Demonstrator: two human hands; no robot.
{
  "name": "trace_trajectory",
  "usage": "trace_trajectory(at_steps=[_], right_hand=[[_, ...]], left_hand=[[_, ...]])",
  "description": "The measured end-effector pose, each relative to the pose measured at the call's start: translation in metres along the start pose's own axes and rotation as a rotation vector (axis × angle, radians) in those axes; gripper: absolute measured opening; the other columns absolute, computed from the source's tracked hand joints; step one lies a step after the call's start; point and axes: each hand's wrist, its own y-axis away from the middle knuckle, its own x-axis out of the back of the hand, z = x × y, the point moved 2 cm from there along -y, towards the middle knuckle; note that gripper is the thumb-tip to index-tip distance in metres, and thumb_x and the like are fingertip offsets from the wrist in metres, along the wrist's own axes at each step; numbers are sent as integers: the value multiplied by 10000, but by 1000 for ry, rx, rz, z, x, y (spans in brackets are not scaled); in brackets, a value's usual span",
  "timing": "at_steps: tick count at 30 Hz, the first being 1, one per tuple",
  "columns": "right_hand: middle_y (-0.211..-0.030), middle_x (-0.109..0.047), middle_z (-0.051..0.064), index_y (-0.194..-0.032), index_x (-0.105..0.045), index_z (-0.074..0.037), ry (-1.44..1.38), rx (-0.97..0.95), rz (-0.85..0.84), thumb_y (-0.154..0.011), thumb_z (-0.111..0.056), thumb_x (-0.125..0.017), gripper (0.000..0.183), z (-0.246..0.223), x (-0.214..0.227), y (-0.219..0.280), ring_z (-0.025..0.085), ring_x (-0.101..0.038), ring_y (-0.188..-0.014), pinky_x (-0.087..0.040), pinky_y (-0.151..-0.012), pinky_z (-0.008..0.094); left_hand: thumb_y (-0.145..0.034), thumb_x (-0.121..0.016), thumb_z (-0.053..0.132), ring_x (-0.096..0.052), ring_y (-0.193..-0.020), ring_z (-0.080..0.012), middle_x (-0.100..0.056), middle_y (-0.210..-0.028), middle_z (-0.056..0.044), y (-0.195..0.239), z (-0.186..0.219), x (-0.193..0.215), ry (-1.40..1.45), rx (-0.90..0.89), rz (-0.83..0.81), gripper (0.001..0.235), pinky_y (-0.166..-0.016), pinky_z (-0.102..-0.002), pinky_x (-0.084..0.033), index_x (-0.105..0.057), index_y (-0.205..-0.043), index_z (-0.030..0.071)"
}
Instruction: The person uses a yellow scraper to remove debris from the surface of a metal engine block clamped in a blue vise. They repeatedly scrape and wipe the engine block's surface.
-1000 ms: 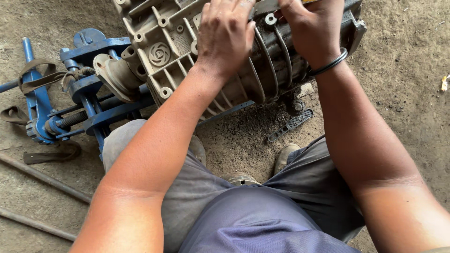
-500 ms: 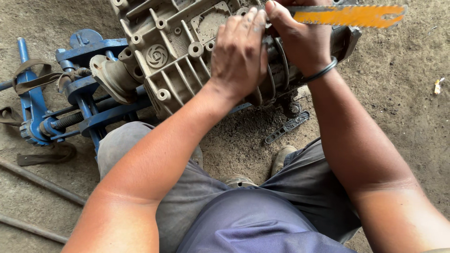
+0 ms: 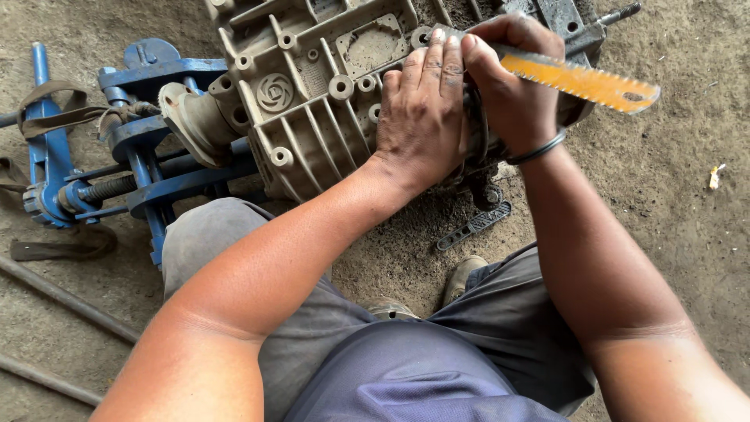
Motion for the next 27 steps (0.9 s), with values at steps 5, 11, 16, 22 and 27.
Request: trace_trajectory(at_steps=[5, 11, 16, 22, 27], right_hand=[[-987, -705, 29, -1103, -696, 9, 4, -46, -227, -992, -111, -721, 165, -22, 22, -13, 76, -685, -887, -581, -795, 228], [-975, -744, 77, -1030, -769, 40, 22, -1, 26, -938, 61, -597, 196, 18, 11, -2, 118, -684, -899, -568, -871, 257], [-918, -720, 60, -965, -764, 44, -138, -144, 136, -930, 54, -563, 204, 31, 8, 3, 104, -648, -839, -548, -815, 245], [-908, -712, 66, -954, -760, 46, -87, -88, 166, -924, 74, -528, 236, 29, -1, 3, 104, -639, -828, -536, -786, 253], [-852, -704, 54, -916, -765, 41, -123, -152, 140, -935, 63, -549, 218, 23, 7, 0, 91, -619, -764, -521, -737, 244]], left_hand=[[-1030, -533, 161, -549, -1326, -419, -528, -1439, -348, -5, -4, -12, -16, 17, -73, 532, -1108, -519, -442, -442, -1458, -142], [-939, -506, 70, -516, -1392, -445, -467, -1477, -385, 2, 16, -3, 85, -4, -30, 571, -1129, -518, -438, -421, -1457, -155], [-961, -520, 92, -475, -1426, -460, -454, -1484, -386, 2, 16, 0, 153, -14, -10, 579, -1158, -558, -416, -393, -1468, -156], [-946, -549, 129, -468, -1428, -467, -472, -1465, -383, -1, 15, -3, 185, 24, -20, 604, -1204, -561, -387, -396, -1455, -158], [-914, -573, 135, -451, -1431, -482, -462, -1467, -391, -2, 17, 0, 240, 33, -23, 646, -1233, -565, -360, -391, -1453, -173]])
